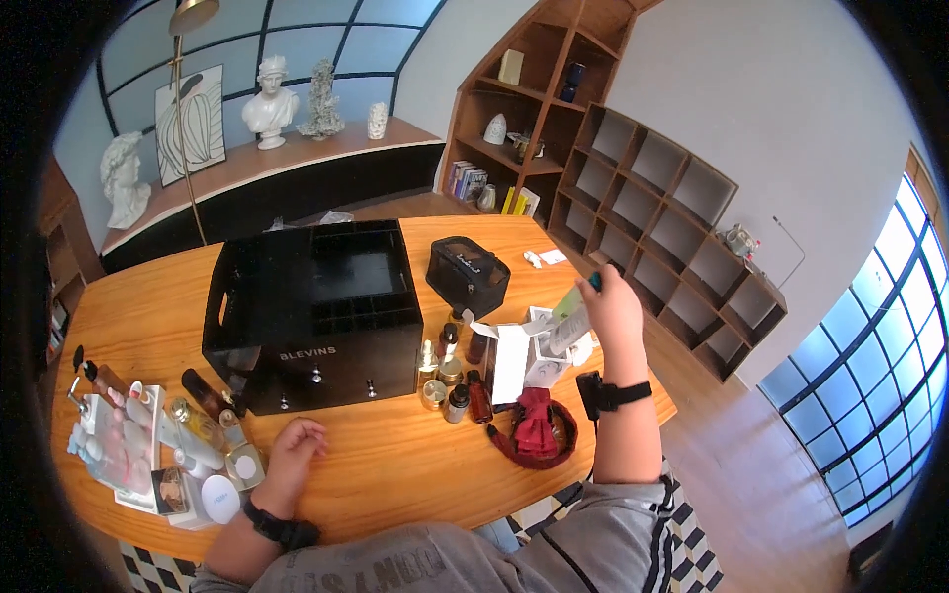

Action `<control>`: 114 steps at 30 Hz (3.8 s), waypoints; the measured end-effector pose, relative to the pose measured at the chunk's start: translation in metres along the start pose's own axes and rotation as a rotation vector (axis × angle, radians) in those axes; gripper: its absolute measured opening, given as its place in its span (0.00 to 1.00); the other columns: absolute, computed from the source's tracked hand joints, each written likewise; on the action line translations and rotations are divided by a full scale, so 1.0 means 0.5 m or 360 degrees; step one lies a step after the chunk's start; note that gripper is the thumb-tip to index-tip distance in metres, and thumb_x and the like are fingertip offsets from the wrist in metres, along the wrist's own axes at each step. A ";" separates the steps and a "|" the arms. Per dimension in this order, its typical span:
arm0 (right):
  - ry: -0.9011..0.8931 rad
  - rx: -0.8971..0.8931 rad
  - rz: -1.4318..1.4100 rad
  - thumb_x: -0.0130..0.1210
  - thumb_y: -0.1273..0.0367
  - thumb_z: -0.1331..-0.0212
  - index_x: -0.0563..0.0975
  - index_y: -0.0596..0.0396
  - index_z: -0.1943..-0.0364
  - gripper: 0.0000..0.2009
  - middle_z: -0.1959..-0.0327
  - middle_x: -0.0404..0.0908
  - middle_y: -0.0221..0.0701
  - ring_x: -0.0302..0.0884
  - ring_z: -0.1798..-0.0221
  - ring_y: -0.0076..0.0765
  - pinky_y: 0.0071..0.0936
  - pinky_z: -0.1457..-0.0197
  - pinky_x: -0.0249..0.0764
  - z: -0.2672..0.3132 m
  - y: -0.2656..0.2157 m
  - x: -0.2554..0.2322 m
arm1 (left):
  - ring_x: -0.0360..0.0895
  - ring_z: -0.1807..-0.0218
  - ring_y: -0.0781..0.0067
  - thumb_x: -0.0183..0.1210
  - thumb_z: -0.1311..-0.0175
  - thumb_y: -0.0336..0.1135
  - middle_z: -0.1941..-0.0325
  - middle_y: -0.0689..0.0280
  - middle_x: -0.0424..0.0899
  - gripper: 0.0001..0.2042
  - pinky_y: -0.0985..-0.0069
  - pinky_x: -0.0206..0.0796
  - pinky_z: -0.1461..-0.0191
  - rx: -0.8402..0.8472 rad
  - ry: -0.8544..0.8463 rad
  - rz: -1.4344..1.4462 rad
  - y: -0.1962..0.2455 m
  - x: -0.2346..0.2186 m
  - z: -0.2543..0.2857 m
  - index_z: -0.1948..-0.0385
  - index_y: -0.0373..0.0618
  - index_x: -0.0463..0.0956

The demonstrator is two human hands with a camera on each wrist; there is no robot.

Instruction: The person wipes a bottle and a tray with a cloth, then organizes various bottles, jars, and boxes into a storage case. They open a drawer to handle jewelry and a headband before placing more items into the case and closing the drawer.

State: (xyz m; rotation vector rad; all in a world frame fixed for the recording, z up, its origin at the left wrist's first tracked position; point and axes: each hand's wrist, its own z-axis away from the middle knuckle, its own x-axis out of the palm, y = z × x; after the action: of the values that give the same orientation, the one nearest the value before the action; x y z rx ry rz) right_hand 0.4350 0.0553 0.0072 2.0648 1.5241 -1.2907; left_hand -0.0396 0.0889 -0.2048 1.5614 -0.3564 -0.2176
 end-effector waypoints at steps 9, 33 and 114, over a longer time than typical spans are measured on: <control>-0.0382 0.0092 0.0121 0.62 0.57 0.44 0.78 0.59 0.51 0.22 0.57 0.84 0.48 0.81 0.52 0.53 0.43 0.49 0.76 -0.058 -0.037 0.079 | 0.76 0.64 0.80 0.50 0.35 0.20 0.66 0.68 0.78 0.09 0.82 0.70 0.58 -0.0030 0.0004 -0.0035 -0.002 -0.001 0.002 0.57 0.40 0.76; -0.1205 -0.0117 -0.0093 0.65 0.62 0.47 0.82 0.52 0.51 0.19 0.54 0.84 0.39 0.80 0.51 0.41 0.33 0.46 0.73 -0.080 0.047 0.122 | 0.76 0.64 0.80 0.48 0.35 0.19 0.65 0.68 0.79 0.10 0.82 0.71 0.57 -0.0043 -0.0008 -0.0032 0.005 0.000 0.003 0.57 0.39 0.75; 0.0100 0.0261 -0.0208 0.59 0.71 0.41 0.78 0.57 0.54 0.12 0.53 0.78 0.38 0.80 0.66 0.40 0.34 0.58 0.76 0.259 0.018 -0.062 | 0.75 0.64 0.80 0.49 0.35 0.20 0.66 0.68 0.78 0.09 0.82 0.69 0.58 -0.0014 -0.0045 -0.0068 -0.010 -0.004 -0.004 0.58 0.39 0.75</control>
State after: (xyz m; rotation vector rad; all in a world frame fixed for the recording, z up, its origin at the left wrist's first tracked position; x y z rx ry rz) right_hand 0.3773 -0.0531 -0.0445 2.1546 1.6555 -1.4562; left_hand -0.0401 0.0915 -0.2099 1.5593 -0.3443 -0.2744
